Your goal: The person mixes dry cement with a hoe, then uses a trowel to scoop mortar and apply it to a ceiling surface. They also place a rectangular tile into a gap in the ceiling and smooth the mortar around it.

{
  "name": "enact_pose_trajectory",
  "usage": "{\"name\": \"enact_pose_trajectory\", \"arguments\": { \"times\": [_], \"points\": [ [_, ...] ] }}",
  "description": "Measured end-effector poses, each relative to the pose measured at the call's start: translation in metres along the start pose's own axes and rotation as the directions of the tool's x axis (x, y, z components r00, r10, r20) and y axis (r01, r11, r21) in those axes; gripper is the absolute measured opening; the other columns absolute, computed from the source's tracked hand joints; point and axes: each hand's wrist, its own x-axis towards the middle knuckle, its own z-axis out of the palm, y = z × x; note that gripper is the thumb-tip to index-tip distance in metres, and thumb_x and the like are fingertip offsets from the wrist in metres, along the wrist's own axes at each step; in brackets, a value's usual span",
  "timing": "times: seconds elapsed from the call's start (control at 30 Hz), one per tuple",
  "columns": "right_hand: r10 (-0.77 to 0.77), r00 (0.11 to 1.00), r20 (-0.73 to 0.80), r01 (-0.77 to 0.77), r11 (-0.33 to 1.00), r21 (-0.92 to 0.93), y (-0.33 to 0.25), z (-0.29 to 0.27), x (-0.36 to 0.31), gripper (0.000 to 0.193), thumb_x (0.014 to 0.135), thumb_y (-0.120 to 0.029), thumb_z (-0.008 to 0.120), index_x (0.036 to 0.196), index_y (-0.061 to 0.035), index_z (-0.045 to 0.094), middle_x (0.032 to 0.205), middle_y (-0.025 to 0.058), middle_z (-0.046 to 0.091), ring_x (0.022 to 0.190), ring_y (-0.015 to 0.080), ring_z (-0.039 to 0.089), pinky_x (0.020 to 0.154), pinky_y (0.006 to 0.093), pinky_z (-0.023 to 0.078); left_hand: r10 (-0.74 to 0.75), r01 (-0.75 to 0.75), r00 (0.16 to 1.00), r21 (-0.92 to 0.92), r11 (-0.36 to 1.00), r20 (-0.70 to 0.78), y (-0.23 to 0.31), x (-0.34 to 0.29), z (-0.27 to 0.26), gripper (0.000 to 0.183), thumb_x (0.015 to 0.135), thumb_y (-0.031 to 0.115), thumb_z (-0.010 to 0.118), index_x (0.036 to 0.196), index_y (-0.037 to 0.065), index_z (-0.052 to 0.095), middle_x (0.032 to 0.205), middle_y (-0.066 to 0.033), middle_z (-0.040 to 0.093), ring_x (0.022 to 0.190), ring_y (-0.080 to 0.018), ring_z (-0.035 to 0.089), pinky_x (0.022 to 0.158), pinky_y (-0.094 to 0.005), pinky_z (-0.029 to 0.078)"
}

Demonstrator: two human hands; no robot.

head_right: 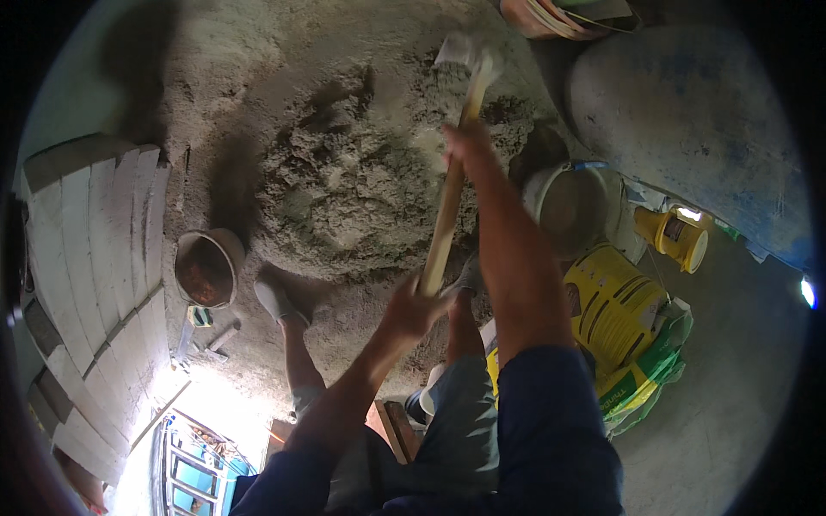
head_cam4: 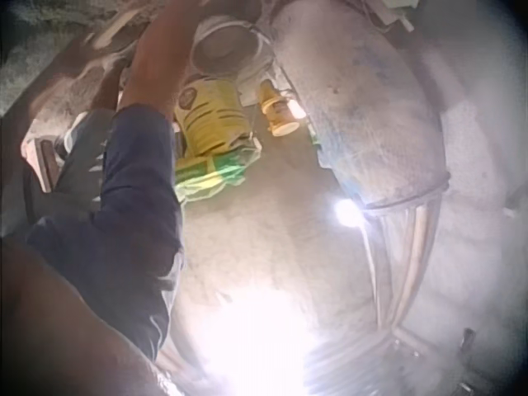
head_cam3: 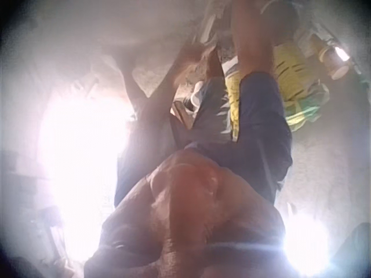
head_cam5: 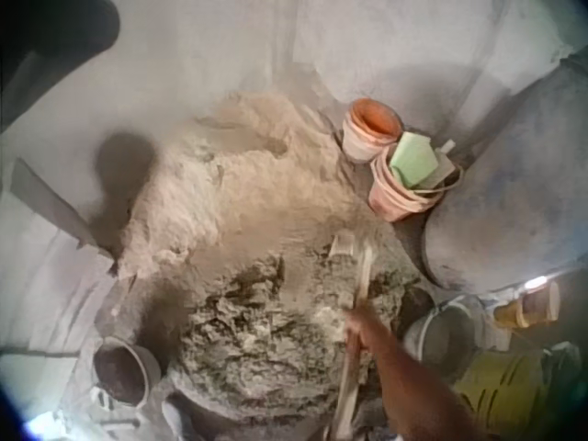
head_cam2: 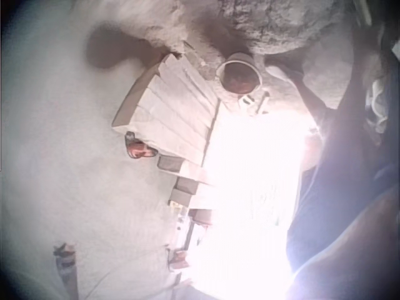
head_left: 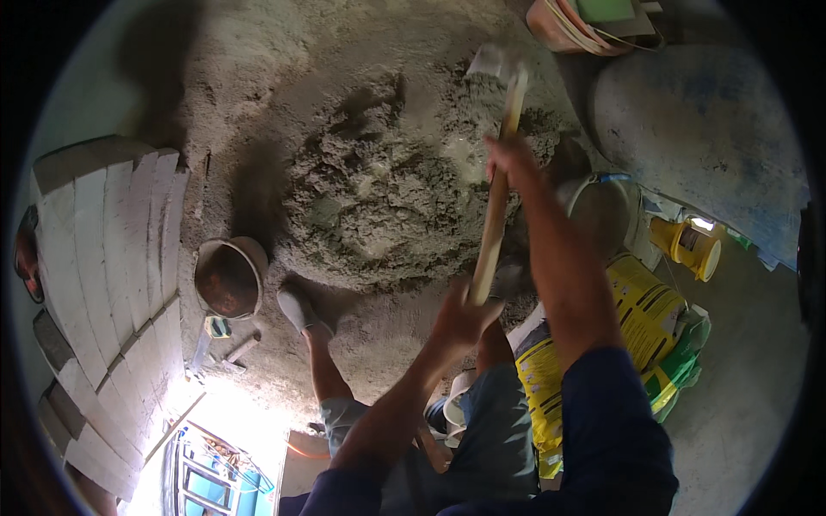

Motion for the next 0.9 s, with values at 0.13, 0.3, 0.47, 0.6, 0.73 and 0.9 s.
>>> {"name": "enact_pose_trajectory", "arguments": {
  "times": [0.13,0.3,0.47,0.6,0.73,0.9],
  "points": [
    [0.107,0.994,0.015,-0.108,0.976,0.189,0.067,0.083,-0.113,0.047,0.091,-0.011,0.064,0.124,0.0086,0.036,0.076,0.013,0.054,0.045,0.0218,0.057,0.036,0.0359,0.047,-0.182,0.184,0.983,0.13,0.974,-0.032,-0.09,-0.095,-0.046,0.05,0.082,0.033,0.077,0.113,-0.002,0.059,0.09,-0.0194,0.066,0.082,-0.0278,0.069,0.072,-0.0412,0.054],
    [0.193,0.98,0.037,-0.197,0.973,0.123,0.141,0.16,-0.215,0.041,0.088,-0.005,0.065,0.118,-0.0008,0.037,0.075,0.01,0.05,0.041,0.0184,0.052,0.033,0.0346,0.044,-0.035,0.027,0.999,0.316,0.948,0.02,-0.257,-0.197,-0.04,0.052,0.084,0.039,0.078,0.114,0.0,0.059,0.095,-0.0208,0.066,0.086,-0.0352,0.068,0.072,-0.0443,0.054],
    [0.186,0.973,0.133,-0.2,0.975,0.096,0.157,0.176,-0.261,0.039,0.088,-0.006,0.064,0.116,-0.0026,0.038,0.069,0.0064,0.051,0.041,0.0164,0.051,0.034,0.0324,0.041,-0.346,0.339,0.938,-0.118,0.933,-0.036,-0.22,-0.235,-0.022,0.046,0.086,0.035,0.076,0.113,0.002,0.059,0.093,-0.0207,0.066,0.083,-0.0375,0.068,0.072,-0.0466,0.054],
    [-0.002,0.983,0.183,-0.016,0.995,0.097,0.1,0.185,-0.264,0.036,0.088,-0.006,0.066,0.111,-0.0018,0.039,0.07,0.0064,0.05,0.038,0.0152,0.05,0.032,0.0317,0.042,-0.087,0.098,0.983,0.059,0.993,-0.161,-0.237,-0.211,-0.013,0.044,0.087,0.029,0.075,0.116,0.001,0.058,0.089,-0.0235,0.068,0.083,-0.0375,0.071,0.069,-0.0442,0.055],
    [-0.292,0.935,0.203,0.275,0.955,0.108,0.008,0.205,-0.218,0.035,0.091,-0.008,0.063,0.115,-0.0005,0.037,0.069,0.0044,0.05,0.041,0.0145,0.052,0.032,0.0292,0.043,-0.033,0.006,0.954,-0.091,0.996,-0.298,-0.183,-0.123,-0.053,0.037,0.088,0.024,0.072,0.114,0.001,0.059,0.086,-0.0219,0.068,0.081,-0.0278,0.071,0.068,-0.0398,0.055],
    [-0.346,0.908,0.237,0.388,0.907,-0.164,-0.014,0.221,-0.145,0.035,0.089,-0.007,0.06,0.117,0.0035,0.041,0.07,0.0078,0.054,0.044,0.016,0.055,0.034,0.0321,0.044,-0.031,-0.07,0.967,-0.379,0.923,-0.254,-0.129,-0.082,-0.044,0.028,0.088,0.021,0.074,0.103,0.003,0.059,0.075,-0.0063,0.062,0.064,-0.0136,0.058,0.056,-0.0344,0.05]
  ]
}}
